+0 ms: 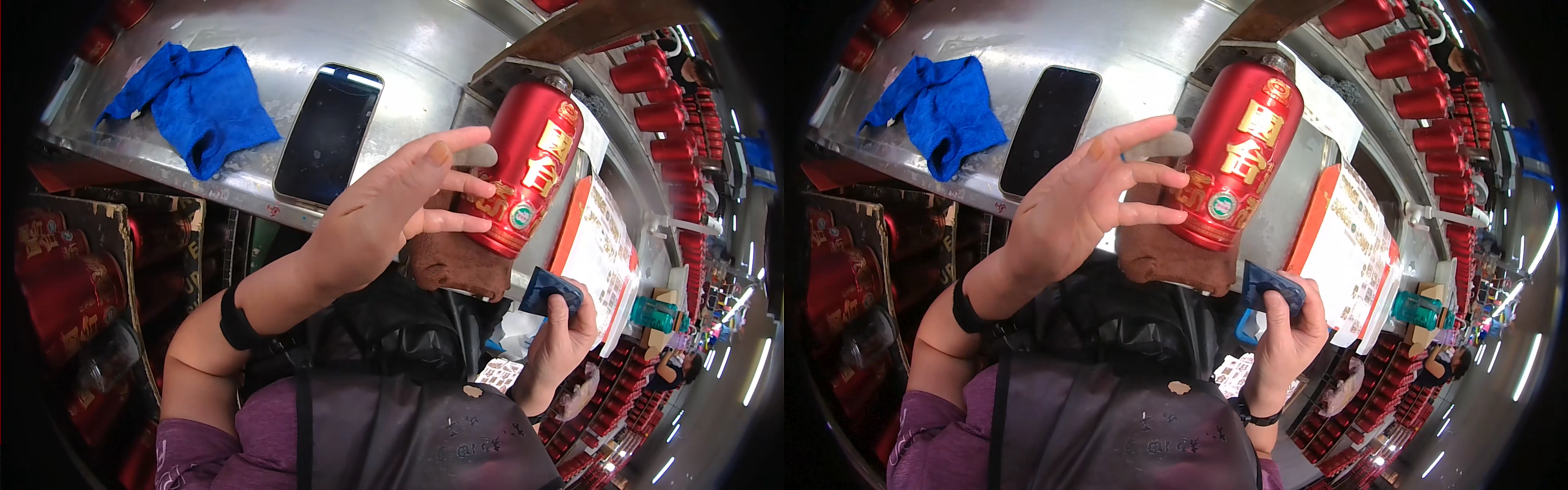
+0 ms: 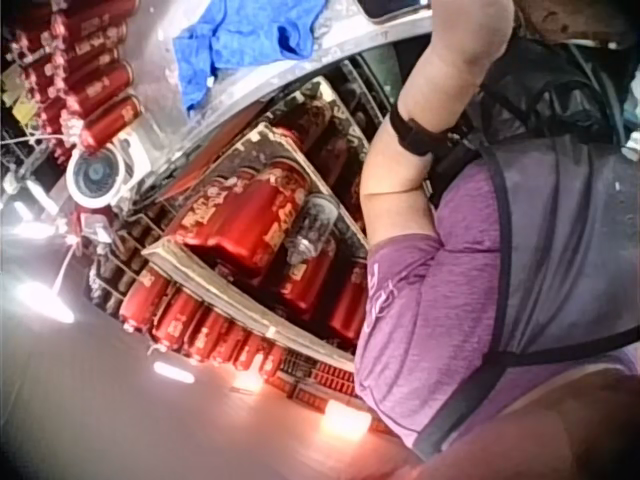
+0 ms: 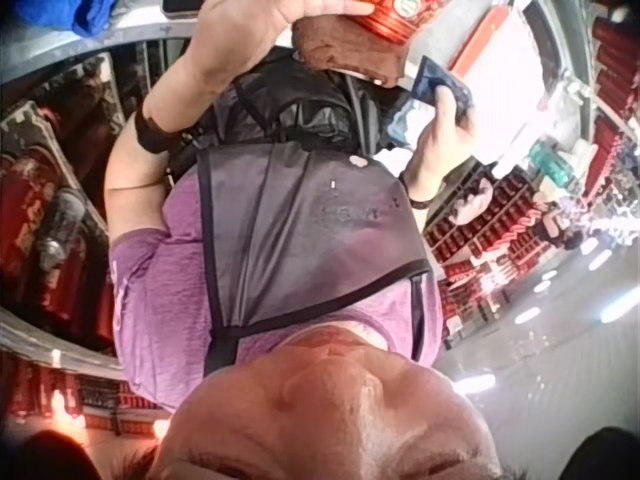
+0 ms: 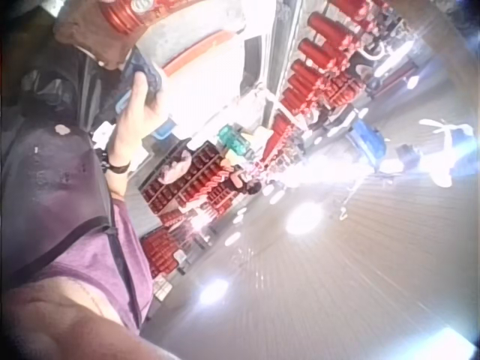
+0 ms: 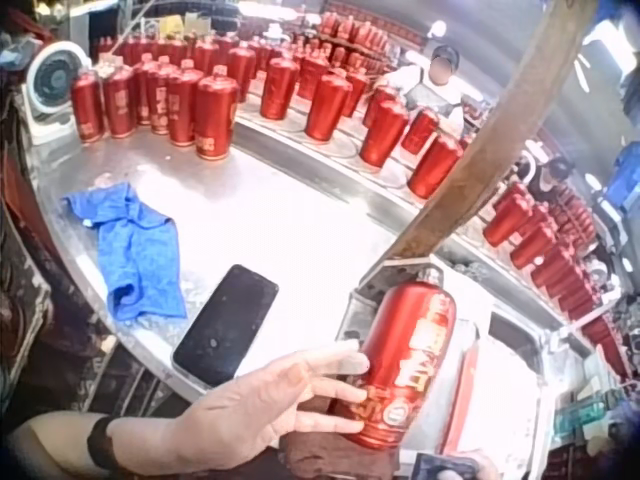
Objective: Applying decorative labels and authenticity seals to red liquor bottles on a production line.
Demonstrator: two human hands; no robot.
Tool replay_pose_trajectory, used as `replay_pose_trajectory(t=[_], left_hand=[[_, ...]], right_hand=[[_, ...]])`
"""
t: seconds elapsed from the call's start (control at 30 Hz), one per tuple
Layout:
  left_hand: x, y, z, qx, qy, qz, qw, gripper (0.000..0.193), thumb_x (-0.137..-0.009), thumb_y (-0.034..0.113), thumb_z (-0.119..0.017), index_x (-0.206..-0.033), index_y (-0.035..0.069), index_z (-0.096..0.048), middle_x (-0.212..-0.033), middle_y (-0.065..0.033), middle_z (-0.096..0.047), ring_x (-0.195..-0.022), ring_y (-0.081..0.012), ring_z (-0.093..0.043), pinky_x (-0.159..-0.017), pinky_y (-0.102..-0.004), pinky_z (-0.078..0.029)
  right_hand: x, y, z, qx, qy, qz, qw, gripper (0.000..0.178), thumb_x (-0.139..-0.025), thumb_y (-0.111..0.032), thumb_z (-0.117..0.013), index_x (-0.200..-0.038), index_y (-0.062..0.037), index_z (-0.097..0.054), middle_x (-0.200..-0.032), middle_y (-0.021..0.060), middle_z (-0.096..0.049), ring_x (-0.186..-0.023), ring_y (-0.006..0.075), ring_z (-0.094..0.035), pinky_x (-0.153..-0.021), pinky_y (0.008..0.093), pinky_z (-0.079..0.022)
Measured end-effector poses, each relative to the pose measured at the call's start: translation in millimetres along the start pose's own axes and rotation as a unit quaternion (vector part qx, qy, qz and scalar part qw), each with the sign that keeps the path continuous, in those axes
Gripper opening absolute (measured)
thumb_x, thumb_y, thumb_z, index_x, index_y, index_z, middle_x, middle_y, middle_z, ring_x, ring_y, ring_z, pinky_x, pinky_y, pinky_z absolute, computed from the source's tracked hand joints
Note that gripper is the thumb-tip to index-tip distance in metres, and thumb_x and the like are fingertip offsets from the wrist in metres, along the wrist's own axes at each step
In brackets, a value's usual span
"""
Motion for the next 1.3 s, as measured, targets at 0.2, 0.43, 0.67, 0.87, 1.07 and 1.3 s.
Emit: replay_pose_trajectory(t=[0.2,0.43,0.67,0.87,1.07,1.3], left_hand=[[-0.1,-2.8,5.0,-0.016,0.007,0.015,1.0,0.05,-0.108,0.026,-0.037,-0.139,-0.014,-0.037,-0.152,-0.0238,-0.034,-0.127,-0.0326,-0.052,-0.103,-0.0479,-0.05],[10.3,6.6,-4.1,-0.615,-0.032,-0.155,0.772,0.095,-0.075,0.038,-0.082,-0.152,0.006,-0.035,-0.14,-0.0215,-0.045,-0.127,-0.0394,-0.043,-0.113,-0.0496,-0.028],[-16.8,4.0,-37.2,-0.63,-0.09,-0.172,0.752,0.097,-0.064,0.016,-0.083,-0.15,0.006,-0.038,-0.146,-0.0225,-0.043,-0.122,-0.0409,-0.051,-0.105,-0.0439,-0.044],[-8.4,8.9,-76.8,-0.708,-0.1,-0.234,0.659,0.07,-0.061,0.012,-0.082,-0.128,0.009,-0.065,-0.141,-0.0139,-0.055,-0.126,-0.0383,-0.052,-0.102,-0.0461,-0.047],[-12.6,6.4,-78.6,-0.701,-0.09,-0.215,0.674,0.076,-0.056,0.007,-0.083,-0.13,0.012,-0.065,-0.142,-0.0113,-0.055,-0.129,-0.0362,-0.049,-0.105,-0.044,-0.044],[-11.4,2.1,-72.4,-0.695,-0.068,-0.201,0.687,0.079,-0.055,0.006,-0.085,-0.131,0.013,-0.064,-0.142,-0.0104,-0.055,-0.13,-0.0367,-0.048,-0.106,-0.0457,-0.042]], right_hand=[[0.4,0.5,2.3,0.0,0.008,-0.005,1.0,0.019,-0.086,0.005,-0.069,-0.106,0.0068,-0.066,-0.097,0.0076,-0.063,-0.088,0.0138,-0.059,-0.083,0.0253,-0.047],[1.2,6.6,5.1,0.005,0.023,-0.054,0.998,0.028,-0.086,0.003,-0.072,-0.113,0.0037,-0.064,-0.099,0.0045,-0.065,-0.089,0.0102,-0.06,-0.082,0.0227,-0.048],[2.7,-4.2,-1.9,0.004,0.008,-0.048,0.999,0.037,-0.084,0.004,-0.075,-0.118,0.0012,-0.061,-0.099,0.0026,-0.065,-0.09,0.0078,-0.06,-0.082,0.021,-0.048],[8.7,-50.9,-20.4,0.235,-0.008,0.201,0.951,0.029,-0.072,0.002,-0.081,-0.096,-0.0039,-0.066,-0.086,0.0115,-0.065,-0.075,0.0271,-0.06,-0.069,0.0338,-0.047],[31.0,-74.6,-55.3,0.35,-0.086,0.383,0.851,0.043,-0.06,-0.013,-0.076,-0.103,-0.01,-0.076,-0.102,0.004,-0.061,-0.082,0.0214,-0.053,-0.066,0.0341,-0.044],[35.5,-70.5,-57.8,0.338,-0.049,0.399,0.851,0.037,-0.063,-0.013,-0.074,-0.1,-0.0118,-0.077,-0.1,0.0022,-0.06,-0.083,0.0189,-0.051,-0.067,0.0307,-0.046]])
Point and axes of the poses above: each hand's wrist, its own x-axis away from the middle knuckle, its own z-axis out of the back of the hand, y = z × x, the point moved 10 cm from there along -x, towards the middle knuckle
